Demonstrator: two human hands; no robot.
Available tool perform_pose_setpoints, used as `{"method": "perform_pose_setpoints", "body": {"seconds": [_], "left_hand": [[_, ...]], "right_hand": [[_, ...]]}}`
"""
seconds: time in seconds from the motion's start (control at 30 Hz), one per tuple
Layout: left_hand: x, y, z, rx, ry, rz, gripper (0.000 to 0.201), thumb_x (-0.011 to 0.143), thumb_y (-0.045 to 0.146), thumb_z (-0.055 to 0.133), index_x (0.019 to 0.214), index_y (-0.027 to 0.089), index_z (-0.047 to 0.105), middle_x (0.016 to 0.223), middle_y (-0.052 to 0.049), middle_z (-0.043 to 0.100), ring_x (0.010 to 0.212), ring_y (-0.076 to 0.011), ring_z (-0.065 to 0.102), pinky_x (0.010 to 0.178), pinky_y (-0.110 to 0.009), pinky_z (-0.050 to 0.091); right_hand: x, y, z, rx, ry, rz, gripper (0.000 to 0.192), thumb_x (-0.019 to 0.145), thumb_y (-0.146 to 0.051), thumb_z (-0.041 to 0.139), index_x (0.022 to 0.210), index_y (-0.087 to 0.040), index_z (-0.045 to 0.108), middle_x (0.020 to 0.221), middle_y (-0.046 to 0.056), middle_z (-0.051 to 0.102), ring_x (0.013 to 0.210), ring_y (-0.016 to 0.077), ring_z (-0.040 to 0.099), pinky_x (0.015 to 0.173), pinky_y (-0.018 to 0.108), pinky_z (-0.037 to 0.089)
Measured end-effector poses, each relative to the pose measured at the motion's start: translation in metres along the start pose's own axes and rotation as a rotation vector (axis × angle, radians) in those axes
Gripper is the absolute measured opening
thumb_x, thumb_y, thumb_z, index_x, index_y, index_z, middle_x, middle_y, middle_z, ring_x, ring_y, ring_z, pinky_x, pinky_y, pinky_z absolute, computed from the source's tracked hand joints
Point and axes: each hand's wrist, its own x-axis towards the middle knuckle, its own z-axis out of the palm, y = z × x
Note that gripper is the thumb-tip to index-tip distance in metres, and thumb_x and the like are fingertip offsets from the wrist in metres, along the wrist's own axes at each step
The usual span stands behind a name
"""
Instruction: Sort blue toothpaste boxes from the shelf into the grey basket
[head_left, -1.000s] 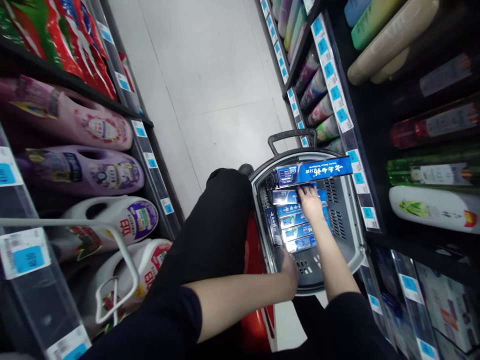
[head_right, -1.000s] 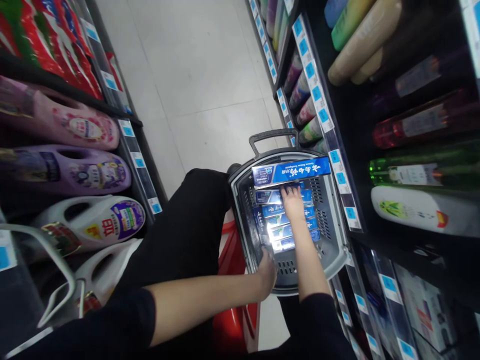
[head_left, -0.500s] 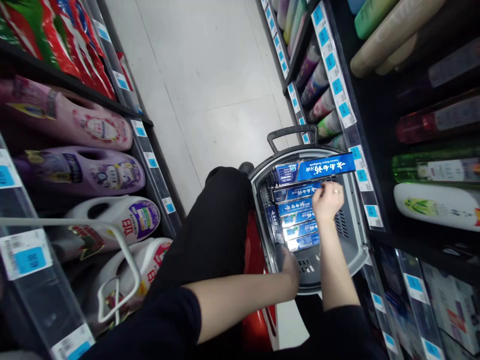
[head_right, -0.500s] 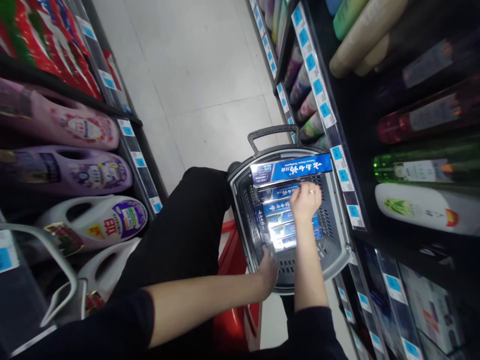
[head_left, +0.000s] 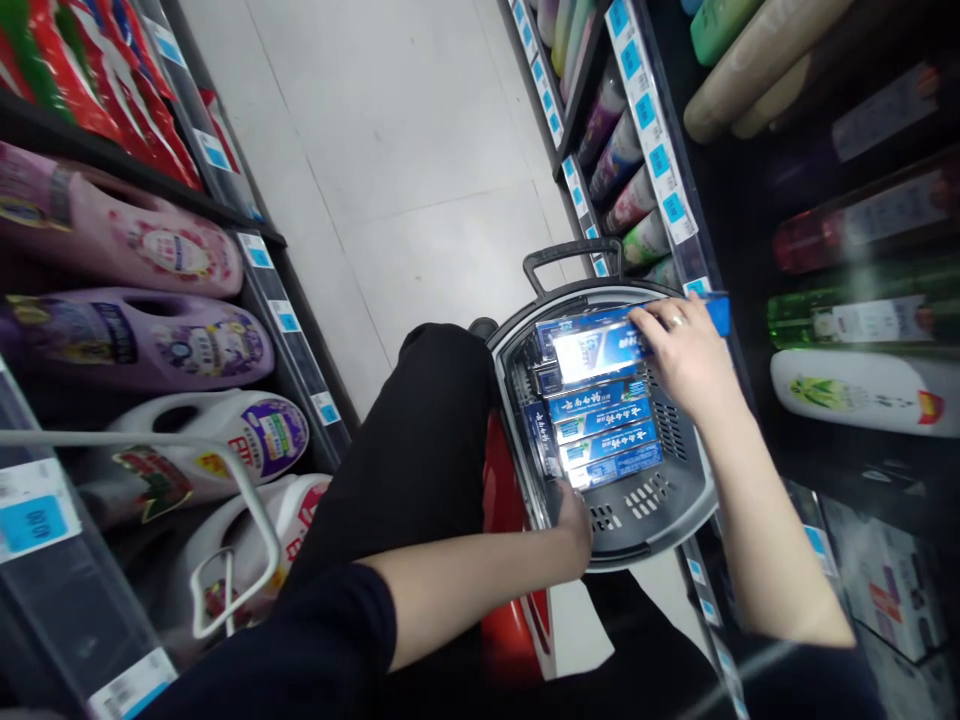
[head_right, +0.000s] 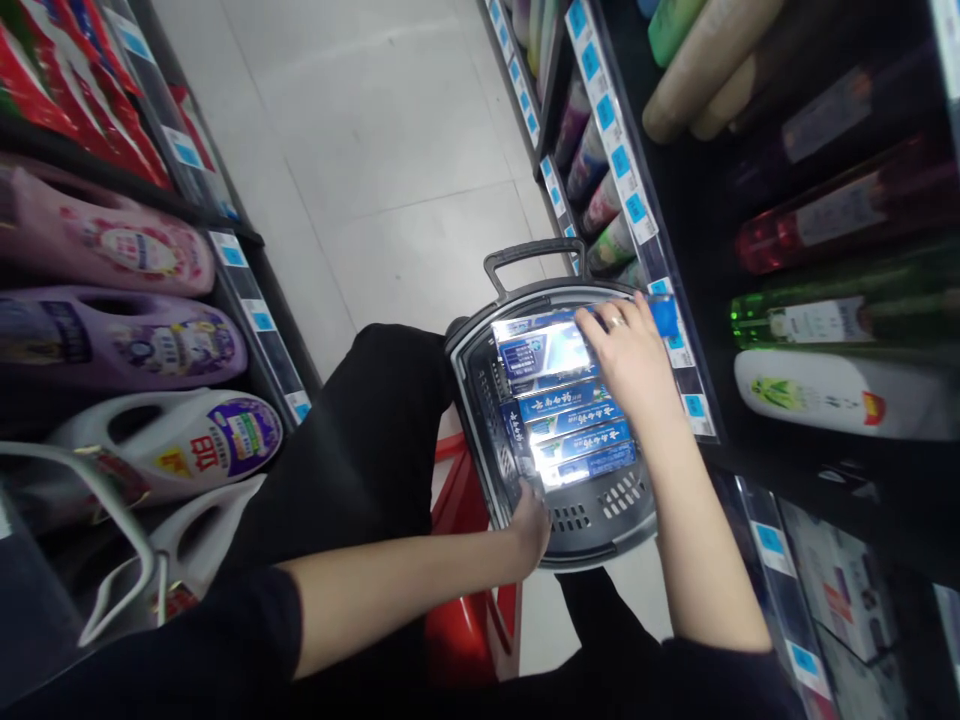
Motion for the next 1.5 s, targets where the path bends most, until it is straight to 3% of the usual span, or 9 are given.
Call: {"method": "perform_pose_setpoints", "body": {"seconds": [0.13, 0.3, 0.53, 0.83, 1.0, 1.1, 1.23, 1.33, 1.5], "left_hand": [[-0.003, -0.006, -0.007, 0.354, -0.193, 0.315, 0.041, 0.061, 0.025, 0.07, 0.101, 0.017, 0.075, 0.122, -0.015, 0.066, 0.122, -0.0404, 0.049, 0.107, -0.06, 0.025], [-0.003, -0.009, -0.01, 0.294, -0.219, 0.309, 0.051, 0.055, 0.019, 0.073, 0.106, 0.018, 0.074, 0.124, -0.017, 0.064, 0.125, -0.0456, 0.045, 0.11, -0.065, 0.021], [-0.003, -0.01, -0.009, 0.283, -0.222, 0.304, 0.049, 0.06, 0.016, 0.068, 0.108, 0.015, 0.073, 0.126, -0.018, 0.063, 0.126, -0.0449, 0.045, 0.111, -0.065, 0.02], [-0.004, -0.007, -0.008, 0.313, -0.186, 0.278, 0.038, 0.064, 0.017, 0.062, 0.099, 0.016, 0.075, 0.118, -0.013, 0.068, 0.123, -0.0368, 0.051, 0.107, -0.06, 0.024], [-0.003, -0.007, 0.0, 0.185, -0.107, 0.271, 0.038, 0.056, 0.02, 0.069, 0.092, 0.018, 0.078, 0.111, -0.016, 0.07, 0.119, -0.0429, 0.053, 0.109, -0.061, 0.026], [-0.002, -0.008, 0.003, 0.125, -0.128, 0.284, 0.041, 0.057, 0.021, 0.068, 0.097, 0.018, 0.077, 0.111, -0.018, 0.07, 0.12, -0.0468, 0.05, 0.111, -0.065, 0.022], [-0.003, -0.009, 0.001, 0.066, -0.096, 0.28, 0.046, 0.052, 0.023, 0.073, 0.098, 0.016, 0.077, 0.11, -0.02, 0.07, 0.12, -0.0493, 0.049, 0.11, -0.068, 0.019], [-0.005, -0.008, -0.006, 0.142, -0.14, 0.316, 0.053, 0.046, 0.025, 0.079, 0.098, 0.018, 0.077, 0.114, -0.019, 0.068, 0.119, -0.0499, 0.049, 0.109, -0.069, 0.018], [-0.008, -0.003, -0.02, 0.331, -0.228, 0.321, 0.057, 0.05, 0.024, 0.078, 0.107, 0.023, 0.073, 0.126, -0.012, 0.064, 0.125, -0.0453, 0.045, 0.111, -0.064, 0.021]], "right_hand": [[-0.059, -0.007, 0.002, 0.039, 0.048, 0.07, 0.051, 0.081, -0.007, 0.046, 0.131, -0.015, 0.049, 0.121, 0.015, 0.056, 0.12, 0.0307, 0.047, 0.111, 0.055, 0.029], [-0.095, -0.014, 0.05, -0.004, 0.023, 0.013, 0.039, 0.087, -0.007, 0.041, 0.123, -0.015, 0.055, 0.124, 0.016, 0.056, 0.127, 0.0317, 0.043, 0.11, 0.058, 0.03], [-0.057, -0.025, 0.115, 0.006, -0.087, 0.115, 0.044, 0.089, -0.005, 0.035, 0.127, -0.015, 0.056, 0.123, 0.017, 0.059, 0.127, 0.0291, 0.045, 0.111, 0.056, 0.028], [-0.028, -0.03, 0.152, 0.088, -0.226, 0.223, 0.048, 0.088, -0.003, 0.036, 0.132, -0.015, 0.053, 0.133, 0.019, 0.053, 0.128, 0.0278, 0.044, 0.107, 0.048, 0.034], [-0.042, -0.035, 0.12, 0.166, 0.047, 0.343, 0.037, 0.09, -0.022, 0.044, 0.123, -0.01, 0.057, 0.113, 0.019, 0.059, 0.107, 0.029, 0.054, 0.091, 0.045, 0.048], [-0.025, -0.032, 0.083, 0.137, 0.186, 0.294, 0.047, 0.088, -0.032, 0.049, 0.131, -0.012, 0.05, 0.122, 0.02, 0.053, 0.116, 0.0325, 0.048, 0.095, 0.05, 0.044], [0.022, -0.017, 0.054, 0.058, 0.026, 0.103, 0.061, 0.081, -0.016, 0.051, 0.141, -0.014, 0.038, 0.138, 0.017, 0.046, 0.131, 0.0338, 0.035, 0.109, 0.058, 0.026], [0.043, -0.005, 0.049, 0.052, -0.108, 0.03, 0.055, 0.079, -0.005, 0.045, 0.133, -0.012, 0.048, 0.126, 0.015, 0.056, 0.125, 0.031, 0.042, 0.11, 0.057, 0.025], [0.01, -0.004, 0.024, 0.123, 0.012, 0.128, 0.056, 0.075, -0.006, 0.048, 0.131, -0.015, 0.046, 0.124, 0.015, 0.056, 0.119, 0.0306, 0.045, 0.108, 0.054, 0.032]]}}
